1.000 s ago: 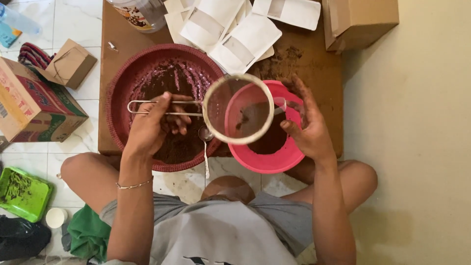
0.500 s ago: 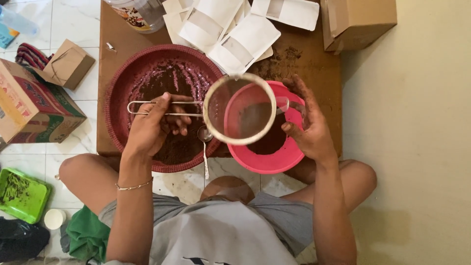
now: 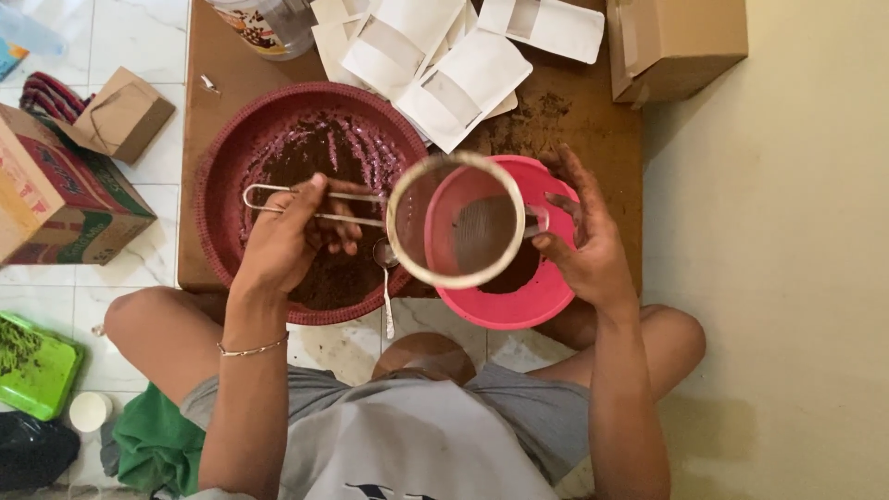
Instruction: The person sits on the floor and uses a spoon to scoop a dark brown powder from a large red tray into a metal sieve. They shake the sieve over a pink bowl to sift the powder, then use the spoon to scrape the remaining powder from the sieve back into the tray. This process is repeated multiple times.
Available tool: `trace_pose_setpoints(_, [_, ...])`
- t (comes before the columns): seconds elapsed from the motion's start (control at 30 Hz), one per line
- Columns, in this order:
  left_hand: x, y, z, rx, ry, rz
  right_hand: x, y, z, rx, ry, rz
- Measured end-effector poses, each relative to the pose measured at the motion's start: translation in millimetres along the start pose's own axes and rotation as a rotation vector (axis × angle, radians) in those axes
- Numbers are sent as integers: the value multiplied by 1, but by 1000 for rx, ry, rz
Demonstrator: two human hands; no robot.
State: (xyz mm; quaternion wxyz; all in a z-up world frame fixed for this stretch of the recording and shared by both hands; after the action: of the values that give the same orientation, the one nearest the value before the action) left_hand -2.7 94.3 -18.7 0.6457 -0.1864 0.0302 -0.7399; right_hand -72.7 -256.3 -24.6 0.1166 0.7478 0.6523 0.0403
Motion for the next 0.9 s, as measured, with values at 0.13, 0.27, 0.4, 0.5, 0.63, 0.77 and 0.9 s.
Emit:
trace_pose_setpoints(0.13, [-4, -2, 1, 7, -22, 7, 9, -3, -9, -11, 26, -7])
trace_pose_setpoints(0.27, [-25, -9, 1, 31, -36, 67, 22, -22, -33, -1, -184, 70])
trace_pose_setpoints(0.4, [-76, -26, 9, 59, -92, 257, 51, -76, -57, 7, -305, 116])
trace_pose_setpoints(0.5, [-129, -26, -7, 38, -251, 405, 91, -106, -61, 642, -418, -217])
trace_pose_setpoints(0.63, [-182, -25, -19, 138, -341, 459, 141, -133, -9, 711, -551, -523])
trace_pose_setpoints(0.77, [-223, -7, -24, 154, -267, 441, 179, -127, 24, 1042, -295, -337])
trace_pose_setpoints(0.9, [-267, 40, -60, 188, -263, 446, 200, -125, 55, 1029, -139, -191])
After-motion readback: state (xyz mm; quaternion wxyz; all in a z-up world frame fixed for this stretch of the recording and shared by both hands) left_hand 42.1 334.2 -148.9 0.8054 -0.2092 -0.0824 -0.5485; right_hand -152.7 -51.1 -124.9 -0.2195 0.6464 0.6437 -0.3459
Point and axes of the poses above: each hand's wrist, its own y-axis towards the middle knuckle, its own x-axis out of the palm, z = x × y, the point moved 1 cm from there along y, towards the middle knuckle, and after that the axes turned 9 degrees about z, right-handed, at the moved point
